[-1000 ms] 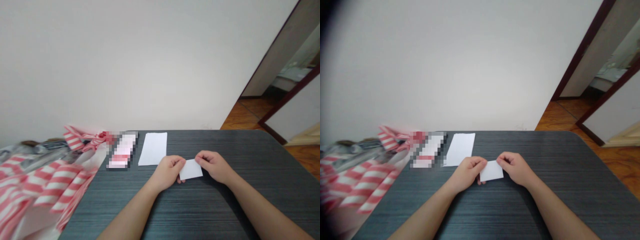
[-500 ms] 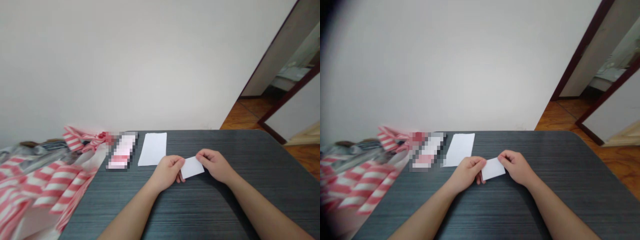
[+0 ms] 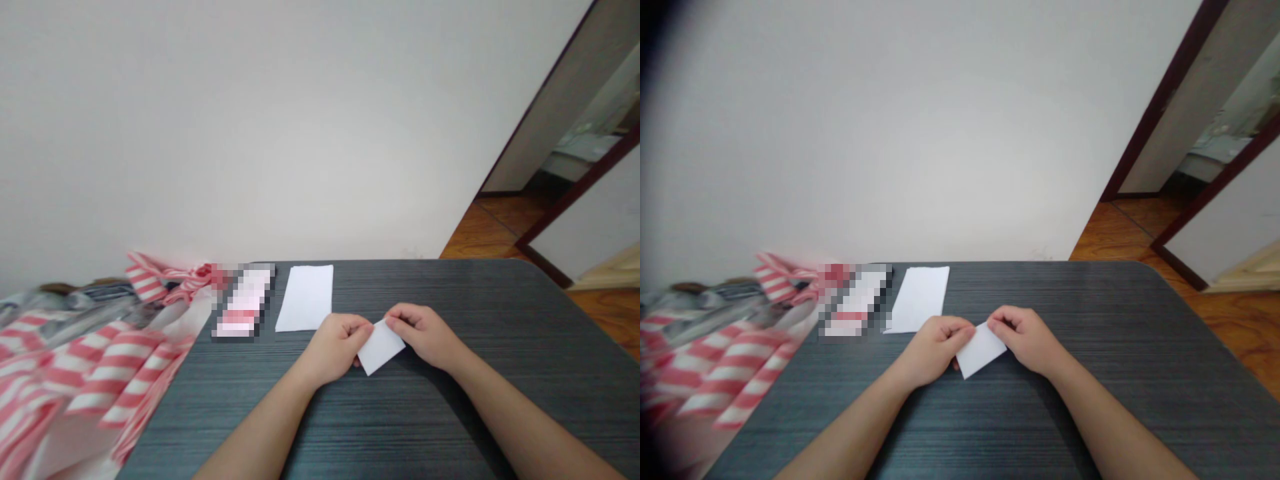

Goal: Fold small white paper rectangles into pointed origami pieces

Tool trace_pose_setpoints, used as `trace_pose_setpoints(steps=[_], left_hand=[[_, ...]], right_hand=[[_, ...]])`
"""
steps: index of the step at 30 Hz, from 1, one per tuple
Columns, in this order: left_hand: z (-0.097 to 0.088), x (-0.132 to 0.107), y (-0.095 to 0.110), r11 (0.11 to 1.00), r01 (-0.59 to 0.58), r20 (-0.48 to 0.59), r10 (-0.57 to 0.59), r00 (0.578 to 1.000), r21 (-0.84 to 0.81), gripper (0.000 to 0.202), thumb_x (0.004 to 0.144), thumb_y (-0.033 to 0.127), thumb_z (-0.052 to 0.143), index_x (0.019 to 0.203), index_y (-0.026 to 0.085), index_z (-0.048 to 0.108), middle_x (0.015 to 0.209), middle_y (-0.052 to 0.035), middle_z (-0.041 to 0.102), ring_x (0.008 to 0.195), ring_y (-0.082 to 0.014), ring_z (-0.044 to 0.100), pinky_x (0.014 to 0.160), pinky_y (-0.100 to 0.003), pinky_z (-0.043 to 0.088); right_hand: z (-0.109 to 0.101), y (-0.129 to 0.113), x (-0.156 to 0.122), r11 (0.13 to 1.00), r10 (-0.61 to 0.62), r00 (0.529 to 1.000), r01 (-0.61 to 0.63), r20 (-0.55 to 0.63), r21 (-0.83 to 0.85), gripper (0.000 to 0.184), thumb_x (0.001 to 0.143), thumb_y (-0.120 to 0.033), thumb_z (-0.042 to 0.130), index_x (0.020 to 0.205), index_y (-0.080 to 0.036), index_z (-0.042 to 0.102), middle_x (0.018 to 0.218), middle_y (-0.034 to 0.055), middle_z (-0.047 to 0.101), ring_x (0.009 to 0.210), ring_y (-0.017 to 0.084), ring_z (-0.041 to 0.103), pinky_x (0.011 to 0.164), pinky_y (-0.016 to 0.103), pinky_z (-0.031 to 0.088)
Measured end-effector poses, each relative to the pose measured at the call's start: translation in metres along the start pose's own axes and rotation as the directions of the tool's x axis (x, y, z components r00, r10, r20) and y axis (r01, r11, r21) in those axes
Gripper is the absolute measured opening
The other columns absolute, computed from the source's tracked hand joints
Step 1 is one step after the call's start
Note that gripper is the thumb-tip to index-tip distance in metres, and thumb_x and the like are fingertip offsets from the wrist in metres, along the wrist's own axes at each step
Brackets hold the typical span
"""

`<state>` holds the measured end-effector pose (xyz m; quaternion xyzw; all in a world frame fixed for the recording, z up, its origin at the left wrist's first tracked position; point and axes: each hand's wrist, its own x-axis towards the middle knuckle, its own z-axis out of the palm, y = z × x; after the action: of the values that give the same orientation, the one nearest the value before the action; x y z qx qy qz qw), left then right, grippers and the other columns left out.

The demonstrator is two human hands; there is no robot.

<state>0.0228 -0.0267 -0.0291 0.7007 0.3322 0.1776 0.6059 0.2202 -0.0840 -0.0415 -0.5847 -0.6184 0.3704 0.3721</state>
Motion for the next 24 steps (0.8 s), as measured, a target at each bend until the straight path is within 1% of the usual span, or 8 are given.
trace_pose_setpoints(steps=[4, 9, 11, 13, 16, 20, 22, 24], left_hand=[[0.0, 0.003, -0.002, 0.995, 0.022, -0.048, -0.026, 0.998, -0.094, 0.035, 0.088, 0.04, 0.05, 0.065, 0.015, 0.06, 0.051, 0.0016, 0.056, 0.045, -0.0105, 0.051, 0.044, -0.02, 0.039], [0.001, 0.005, -0.003, 0.981, 0.06, 0.013, -0.058, 0.998, -0.183, 0.035, 0.088, 0.041, 0.052, 0.068, 0.013, 0.062, 0.055, -0.0027, 0.064, 0.045, -0.0112, 0.056, 0.046, -0.02, 0.043], [0.002, 0.005, -0.004, 0.976, 0.074, 0.023, -0.071, 0.997, -0.205, 0.035, 0.088, 0.041, 0.052, 0.071, 0.013, 0.062, 0.054, -0.0033, 0.064, 0.045, -0.0112, 0.056, 0.046, -0.02, 0.044], [0.002, 0.006, -0.005, 0.97, 0.085, 0.007, -0.086, 0.996, -0.229, 0.034, 0.089, 0.04, 0.051, 0.074, 0.012, 0.062, 0.053, -0.0034, 0.064, 0.044, -0.0113, 0.057, 0.046, -0.02, 0.045], [0.003, 0.007, -0.008, 0.957, 0.075, -0.05, -0.092, 0.994, -0.28, 0.034, 0.089, 0.041, 0.051, 0.08, 0.011, 0.063, 0.054, -0.0041, 0.065, 0.045, -0.0118, 0.058, 0.046, -0.02, 0.046], [0.004, 0.009, -0.011, 0.935, 0.069, -0.092, -0.107, 0.99, -0.348, 0.034, 0.088, 0.042, 0.052, 0.085, 0.01, 0.063, 0.054, -0.0047, 0.065, 0.046, -0.013, 0.06, 0.045, -0.021, 0.046], [0.004, 0.009, -0.01, 0.928, 0.071, -0.089, -0.111, 0.99, -0.366, 0.035, 0.087, 0.044, 0.054, 0.086, 0.01, 0.063, 0.055, -0.005, 0.065, 0.046, -0.0133, 0.06, 0.045, -0.021, 0.046], [0.004, 0.008, -0.01, 0.926, 0.072, -0.074, -0.107, 0.992, -0.372, 0.036, 0.086, 0.045, 0.054, 0.086, 0.01, 0.063, 0.057, -0.0055, 0.066, 0.047, -0.0132, 0.06, 0.045, -0.021, 0.046]], right_hand=[[-0.001, 0.003, -0.001, 1.0, 0.004, 1.0, -0.004, 0.014, 0.026, 0.019, 0.089, -0.03, 0.053, 0.082, -0.018, 0.065, 0.071, 0.0005, 0.062, 0.066, 0.015, 0.055, 0.062, 0.025, 0.042], [-0.001, 0.007, 0.0, 0.999, 0.014, 1.0, -0.014, -0.001, 0.032, 0.02, 0.09, -0.03, 0.052, 0.081, -0.018, 0.065, 0.067, -0.0003, 0.059, 0.063, 0.015, 0.053, 0.06, 0.026, 0.042], [0.0, 0.009, 0.001, 0.996, 0.024, 1.0, -0.022, -0.016, 0.083, 0.017, 0.09, -0.029, 0.052, 0.088, -0.018, 0.065, 0.069, -0.0001, 0.06, 0.063, 0.014, 0.053, 0.06, 0.026, 0.042], [0.002, 0.011, 0.0, 0.983, 0.008, 0.999, 0.002, -0.051, 0.185, 0.014, 0.089, -0.027, 0.054, 0.1, -0.019, 0.06, 0.072, -0.0002, 0.06, 0.065, 0.015, 0.055, 0.061, 0.026, 0.044], [0.004, 0.011, -0.002, 0.954, -0.064, 0.995, 0.083, -0.078, 0.286, 0.024, 0.087, -0.023, 0.058, 0.109, -0.022, 0.05, 0.087, 0.002, 0.062, 0.077, 0.016, 0.059, 0.065, 0.027, 0.047], [0.004, 0.005, -0.007, 0.972, -0.141, 0.99, 0.138, 0.006, 0.189, 0.026, 0.081, -0.018, 0.065, 0.103, -0.023, 0.052, 0.116, 0.0064, 0.054, 0.082, 0.015, 0.057, 0.056, 0.022, 0.044], [0.003, 0.002, -0.009, 0.977, -0.163, 0.986, 0.157, 0.034, 0.143, 0.025, 0.079, -0.016, 0.066, 0.1, -0.023, 0.054, 0.123, 0.0067, 0.048, 0.082, 0.015, 0.057, 0.053, 0.021, 0.043], [0.003, -0.001, -0.009, 0.979, -0.173, 0.984, 0.167, 0.04, 0.116, 0.024, 0.078, -0.015, 0.066, 0.098, -0.023, 0.055, 0.124, 0.0066, 0.047, 0.079, 0.014, 0.056, 0.052, 0.021, 0.043]])
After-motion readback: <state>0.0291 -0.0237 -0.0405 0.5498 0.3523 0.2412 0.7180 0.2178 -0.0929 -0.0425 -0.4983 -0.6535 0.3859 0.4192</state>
